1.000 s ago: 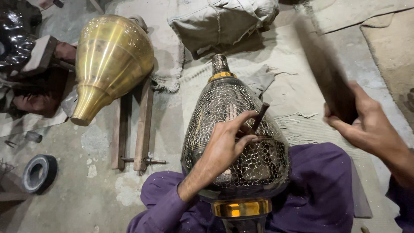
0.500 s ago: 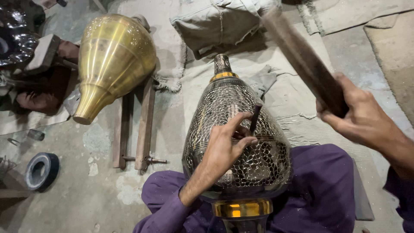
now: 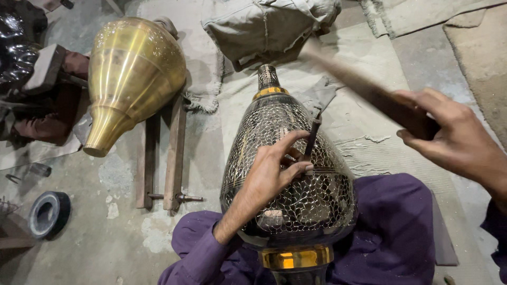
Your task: The person sits on the floor with a large brass vessel on their lap and decorates its surface. They hold a punch against the metal and repeatedly strike it with a wooden mallet, working patterned designs into the vessel body section by section.
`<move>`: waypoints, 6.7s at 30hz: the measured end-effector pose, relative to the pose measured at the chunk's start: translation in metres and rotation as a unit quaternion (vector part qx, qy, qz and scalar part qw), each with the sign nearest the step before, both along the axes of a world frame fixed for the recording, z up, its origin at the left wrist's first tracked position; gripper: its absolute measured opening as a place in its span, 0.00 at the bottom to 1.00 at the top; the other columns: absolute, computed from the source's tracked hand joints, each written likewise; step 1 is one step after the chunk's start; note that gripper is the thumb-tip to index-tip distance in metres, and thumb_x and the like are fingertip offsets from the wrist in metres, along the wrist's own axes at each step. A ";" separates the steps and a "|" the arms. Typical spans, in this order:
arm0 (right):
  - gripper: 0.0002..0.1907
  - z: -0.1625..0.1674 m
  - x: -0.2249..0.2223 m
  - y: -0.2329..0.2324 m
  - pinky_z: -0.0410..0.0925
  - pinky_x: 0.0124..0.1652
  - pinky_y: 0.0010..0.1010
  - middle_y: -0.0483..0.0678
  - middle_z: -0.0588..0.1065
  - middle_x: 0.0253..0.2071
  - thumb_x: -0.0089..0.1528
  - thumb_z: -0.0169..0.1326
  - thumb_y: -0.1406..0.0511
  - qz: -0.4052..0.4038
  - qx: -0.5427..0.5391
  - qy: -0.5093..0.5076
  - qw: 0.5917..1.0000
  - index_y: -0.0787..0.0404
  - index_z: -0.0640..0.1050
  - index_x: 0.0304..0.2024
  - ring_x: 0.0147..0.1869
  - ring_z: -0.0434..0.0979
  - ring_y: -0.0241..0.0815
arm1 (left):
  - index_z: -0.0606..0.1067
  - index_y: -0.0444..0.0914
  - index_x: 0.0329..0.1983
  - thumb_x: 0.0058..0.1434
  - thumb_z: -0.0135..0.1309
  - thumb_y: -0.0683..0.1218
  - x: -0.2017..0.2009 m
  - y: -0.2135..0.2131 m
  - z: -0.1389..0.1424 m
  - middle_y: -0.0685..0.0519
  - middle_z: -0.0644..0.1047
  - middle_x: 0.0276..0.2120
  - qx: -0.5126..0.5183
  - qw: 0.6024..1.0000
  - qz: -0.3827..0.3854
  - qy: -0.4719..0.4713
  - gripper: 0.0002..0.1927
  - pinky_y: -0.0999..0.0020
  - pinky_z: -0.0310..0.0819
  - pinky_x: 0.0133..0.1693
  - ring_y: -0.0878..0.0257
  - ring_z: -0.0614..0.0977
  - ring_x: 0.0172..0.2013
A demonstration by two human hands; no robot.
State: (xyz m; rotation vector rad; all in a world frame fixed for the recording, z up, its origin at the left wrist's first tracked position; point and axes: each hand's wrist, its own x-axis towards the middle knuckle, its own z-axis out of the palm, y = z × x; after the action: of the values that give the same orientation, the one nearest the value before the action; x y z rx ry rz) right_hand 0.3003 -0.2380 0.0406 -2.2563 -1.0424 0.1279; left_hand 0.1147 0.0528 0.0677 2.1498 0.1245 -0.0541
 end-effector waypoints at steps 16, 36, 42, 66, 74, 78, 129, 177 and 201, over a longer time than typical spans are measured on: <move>0.33 -0.007 -0.012 -0.010 0.79 0.42 0.41 0.51 0.81 0.45 0.58 0.65 0.66 -0.064 -0.092 0.085 0.990 0.47 0.71 0.65 0.42 0.86 0.46 | 0.70 0.46 0.65 0.62 0.58 0.47 0.009 0.005 0.000 0.52 0.86 0.39 0.016 0.998 -0.059 0.016 0.27 0.61 0.90 0.40 0.62 0.90 0.38; 0.36 -0.006 -0.057 -0.022 0.76 0.39 0.30 0.42 0.83 0.39 0.60 0.65 0.59 -0.145 -0.401 0.070 0.902 0.40 0.68 0.70 0.36 0.85 0.38 | 0.71 0.44 0.66 0.61 0.63 0.47 0.017 0.011 0.016 0.50 0.87 0.37 0.023 0.987 -0.158 -0.032 0.29 0.62 0.85 0.44 0.62 0.90 0.39; 0.40 -0.047 -0.081 -0.043 0.77 0.39 0.35 0.54 0.81 0.42 0.56 0.63 0.57 -0.144 -0.056 0.060 0.986 0.53 0.68 0.70 0.33 0.84 0.46 | 0.72 0.44 0.66 0.60 0.62 0.47 0.038 0.020 0.008 0.50 0.87 0.38 -0.038 0.978 -0.205 0.031 0.30 0.62 0.87 0.44 0.61 0.90 0.37; 0.15 -0.144 -0.178 -0.048 0.75 0.34 0.23 0.46 0.77 0.40 0.61 0.61 0.70 -0.245 0.309 0.118 0.911 0.60 0.76 0.51 0.35 0.78 0.35 | 0.72 0.50 0.65 0.68 0.48 0.41 0.061 0.009 0.003 0.56 0.82 0.53 -0.028 0.895 -0.436 0.090 0.23 0.65 0.85 0.48 0.66 0.88 0.38; 0.16 -0.128 -0.170 -0.039 0.72 0.41 0.27 0.43 0.73 0.38 0.58 0.63 0.68 -0.228 0.275 0.058 0.932 0.62 0.73 0.46 0.38 0.75 0.35 | 0.71 0.48 0.65 0.66 0.54 0.41 0.059 0.016 0.000 0.55 0.83 0.52 -0.009 0.915 -0.404 -0.004 0.23 0.65 0.89 0.46 0.64 0.89 0.44; 0.17 -0.125 -0.165 -0.048 0.70 0.41 0.30 0.49 0.73 0.36 0.59 0.65 0.71 -0.297 0.139 0.059 0.943 0.65 0.72 0.46 0.37 0.76 0.40 | 0.70 0.46 0.65 0.64 0.57 0.42 0.061 0.018 -0.011 0.54 0.83 0.51 0.014 0.927 -0.374 -0.016 0.26 0.63 0.88 0.47 0.62 0.88 0.47; 0.40 0.028 0.023 0.028 0.82 0.39 0.32 0.43 0.81 0.54 0.63 0.59 0.58 -0.041 -0.390 -0.045 0.919 0.27 0.59 0.75 0.41 0.87 0.40 | 0.70 0.41 0.62 0.60 0.63 0.47 0.008 0.001 0.006 0.48 0.85 0.35 0.047 0.998 0.028 0.031 0.27 0.60 0.88 0.32 0.60 0.89 0.33; 0.40 0.075 0.034 0.064 0.80 0.32 0.33 0.43 0.83 0.51 0.59 0.59 0.67 0.007 -0.305 -0.018 0.952 0.37 0.68 0.73 0.33 0.84 0.39 | 0.68 0.39 0.61 0.60 0.62 0.46 0.004 0.009 -0.009 0.44 0.86 0.37 -0.040 0.995 0.084 0.045 0.27 0.57 0.88 0.33 0.58 0.90 0.34; 0.45 0.051 0.045 0.033 0.81 0.46 0.32 0.43 0.84 0.48 0.53 0.63 0.69 0.014 -0.370 -0.048 0.928 0.35 0.70 0.72 0.39 0.84 0.40 | 0.69 0.45 0.65 0.58 0.63 0.49 0.006 0.012 -0.004 0.49 0.85 0.39 0.012 0.995 0.070 0.064 0.31 0.57 0.87 0.41 0.61 0.89 0.39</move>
State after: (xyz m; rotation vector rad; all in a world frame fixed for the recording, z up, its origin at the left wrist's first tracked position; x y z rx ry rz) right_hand 0.3455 -0.2052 0.0917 -2.9406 -1.2187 0.5001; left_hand 0.1203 0.0647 0.0636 2.1547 0.3521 -0.1085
